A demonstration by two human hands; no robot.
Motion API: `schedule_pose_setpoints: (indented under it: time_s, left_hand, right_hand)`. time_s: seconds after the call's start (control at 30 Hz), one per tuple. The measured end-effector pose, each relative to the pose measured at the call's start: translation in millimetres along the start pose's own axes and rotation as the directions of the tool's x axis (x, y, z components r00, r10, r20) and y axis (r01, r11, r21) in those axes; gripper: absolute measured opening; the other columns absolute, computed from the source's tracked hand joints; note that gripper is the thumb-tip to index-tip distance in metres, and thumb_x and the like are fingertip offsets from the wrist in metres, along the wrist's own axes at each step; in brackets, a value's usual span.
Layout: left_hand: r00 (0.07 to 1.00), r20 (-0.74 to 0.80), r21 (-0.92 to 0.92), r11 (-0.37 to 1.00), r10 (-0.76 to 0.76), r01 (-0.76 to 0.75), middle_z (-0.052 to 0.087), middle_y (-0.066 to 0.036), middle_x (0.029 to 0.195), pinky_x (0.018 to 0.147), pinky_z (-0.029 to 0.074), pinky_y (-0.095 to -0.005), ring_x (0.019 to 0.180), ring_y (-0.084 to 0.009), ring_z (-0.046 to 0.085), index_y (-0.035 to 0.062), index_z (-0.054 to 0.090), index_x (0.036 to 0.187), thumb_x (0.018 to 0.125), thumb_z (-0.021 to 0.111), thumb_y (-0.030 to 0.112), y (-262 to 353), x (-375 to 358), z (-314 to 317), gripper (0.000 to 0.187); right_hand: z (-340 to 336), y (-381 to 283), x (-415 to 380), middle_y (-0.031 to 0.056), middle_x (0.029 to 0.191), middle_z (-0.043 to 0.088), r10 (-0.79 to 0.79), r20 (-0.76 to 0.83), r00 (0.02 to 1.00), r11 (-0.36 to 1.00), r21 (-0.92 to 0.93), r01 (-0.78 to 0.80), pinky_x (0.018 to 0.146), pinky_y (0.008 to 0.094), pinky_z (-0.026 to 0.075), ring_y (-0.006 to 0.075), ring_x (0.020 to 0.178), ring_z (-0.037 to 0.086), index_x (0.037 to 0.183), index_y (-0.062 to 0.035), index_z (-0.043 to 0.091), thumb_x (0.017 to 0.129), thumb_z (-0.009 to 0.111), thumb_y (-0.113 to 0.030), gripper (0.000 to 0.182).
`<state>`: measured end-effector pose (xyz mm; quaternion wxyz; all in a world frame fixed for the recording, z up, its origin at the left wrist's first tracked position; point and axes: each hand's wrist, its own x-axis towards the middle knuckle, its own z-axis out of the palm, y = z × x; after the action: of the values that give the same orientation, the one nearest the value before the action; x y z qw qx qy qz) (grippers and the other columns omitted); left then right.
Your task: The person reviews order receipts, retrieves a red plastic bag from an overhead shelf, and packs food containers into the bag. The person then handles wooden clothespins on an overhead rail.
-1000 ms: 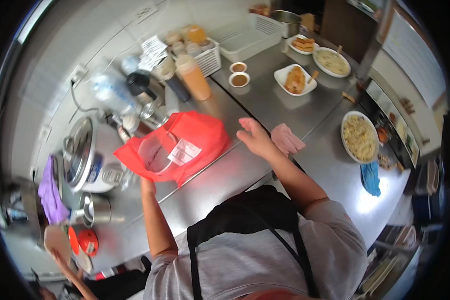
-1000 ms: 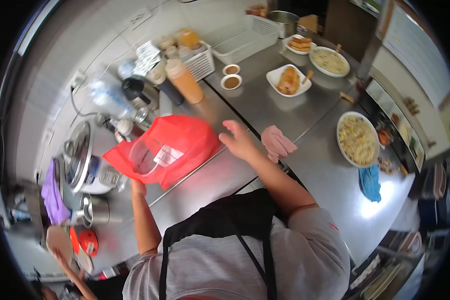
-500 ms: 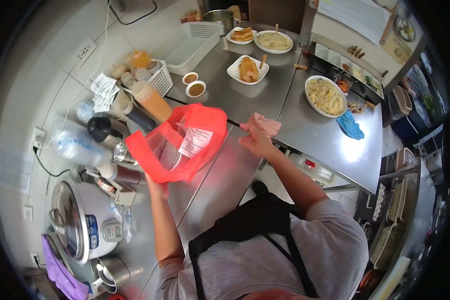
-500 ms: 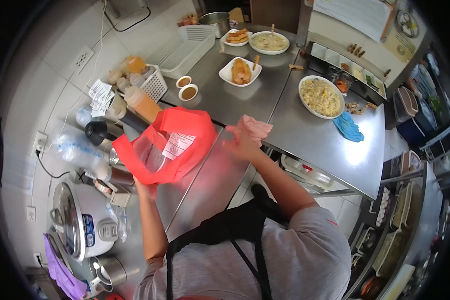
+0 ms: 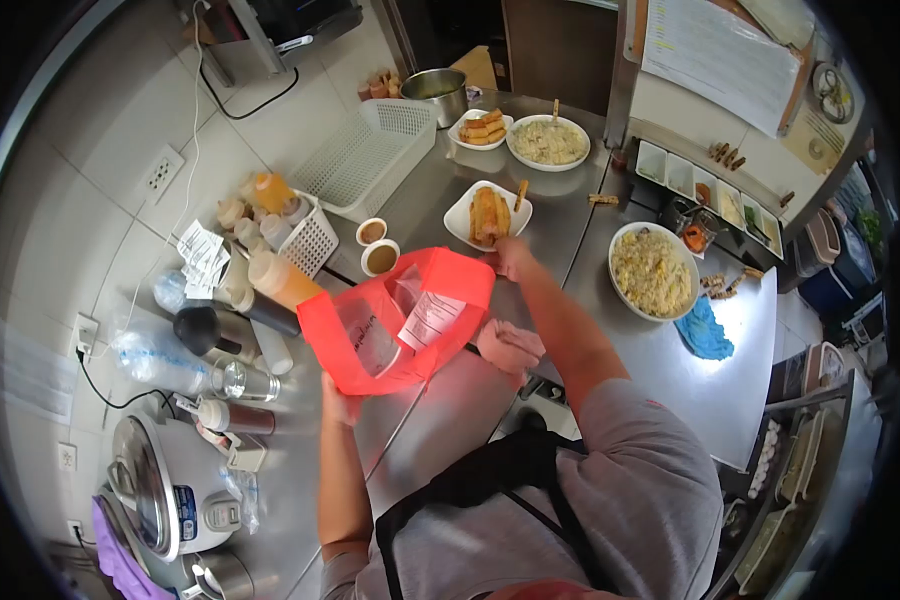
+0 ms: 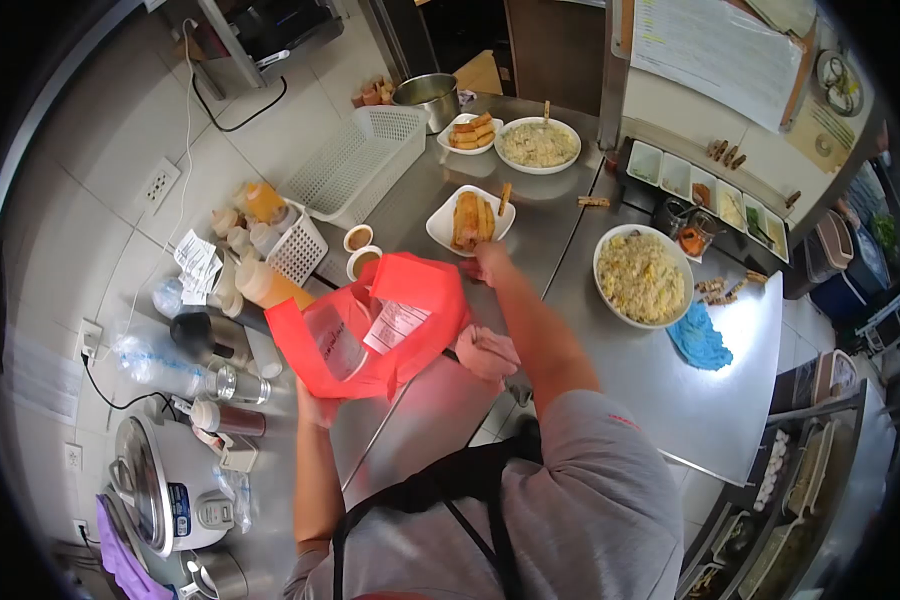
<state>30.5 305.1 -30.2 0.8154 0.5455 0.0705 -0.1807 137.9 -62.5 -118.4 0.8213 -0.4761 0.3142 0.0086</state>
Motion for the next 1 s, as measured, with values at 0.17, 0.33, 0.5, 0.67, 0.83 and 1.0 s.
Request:
schedule_pose_setpoints:
  time_s: [0.17, 0.33, 0.5, 0.67, 0.83, 1.0]
  left_hand:
    - [1.0, -0.015, 0.038, 0.999, -0.009, 0.009, 0.052, 0.001, 0.1, 0.066, 0.044, -0.0385, 0.087, -0.0163, 0.052, 0.0172, 0.044, 0.108, 0.077, 0.037, 0.051, -11, 30, 21, 0.046]
    - [0.999, 0.02, 0.067, 0.997, -0.044, 0.042, 0.05, -0.001, 0.109, 0.072, 0.042, -0.0387, 0.097, -0.0179, 0.049, 0.0159, 0.041, 0.113, 0.076, 0.039, 0.05, -8, 54, 68, 0.051]
    - [0.989, 0.132, -0.046, 0.997, 0.063, -0.057, 0.036, -0.007, 0.125, 0.086, 0.039, -0.0406, 0.112, -0.0243, 0.039, 0.0095, 0.028, 0.125, 0.079, 0.037, 0.047, -26, 80, 101, 0.06]
    - [0.948, 0.287, -0.099, 0.979, -0.141, 0.176, 0.03, -0.007, 0.128, 0.086, 0.035, -0.0501, 0.115, -0.0289, 0.033, 0.016, 0.025, 0.127, 0.07, 0.04, 0.058, -34, 77, 146, 0.072]
    - [0.937, 0.269, -0.031, 0.971, -0.222, 0.239, 0.031, -0.006, 0.128, 0.085, 0.032, -0.0541, 0.116, -0.0294, 0.031, 0.0173, 0.027, 0.125, 0.069, 0.042, 0.058, -47, 57, 201, 0.071]
    - [0.929, 0.265, 0.095, 0.966, -0.259, 0.242, 0.029, -0.006, 0.127, 0.085, 0.026, -0.0533, 0.113, -0.0284, 0.031, 0.0189, 0.025, 0.124, 0.069, 0.043, 0.06, -67, 65, 217, 0.071]
  right_hand:
    - [9, -15, 12, 0.0154, 0.077, 0.055, -0.088, 0.106, 0.99, 0.994, 0.07, 0.081, 0.048, 0.0357, 0.049, 0.0248, 0.062, 0.058, 0.103, 0.0012, 0.043, 0.072, 0.041, 0.0, 0.031]
    - [-29, -20, 56, 0.0158, 0.084, 0.055, -0.171, 0.461, 0.871, 0.975, 0.208, 0.082, 0.057, 0.0315, 0.049, 0.0217, 0.067, 0.057, 0.105, 0.0022, 0.044, 0.075, 0.048, -0.006, 0.031]
    - [-74, -31, -20, 0.0158, 0.098, 0.053, -0.386, -0.15, 0.91, 0.911, 0.093, 0.402, 0.079, 0.0327, 0.041, 0.0263, 0.093, 0.05, 0.098, 0.0001, 0.05, 0.08, 0.039, -0.014, 0.025]
    - [-97, 14, -120, 0.0161, 0.114, 0.042, -0.639, -0.05, 0.768, 0.761, -0.187, 0.621, 0.088, 0.0338, 0.034, 0.0267, 0.104, 0.042, 0.121, 0.0003, 0.029, 0.082, 0.048, -0.027, 0.052]
    - [-105, 63, -172, 0.0164, 0.097, 0.049, -0.743, 0.312, 0.593, 0.217, -0.724, 0.654, 0.078, 0.0411, 0.039, 0.0354, 0.093, 0.045, 0.105, -0.0062, 0.047, 0.073, 0.054, -0.026, 0.039]
    - [-116, 5, -204, 0.0119, 0.076, 0.055, -0.499, 0.291, 0.816, 0.223, -0.867, 0.446, 0.06, 0.0397, 0.045, 0.0302, 0.072, 0.055, 0.081, -0.0092, 0.056, 0.069, 0.054, -0.022, 0.017]
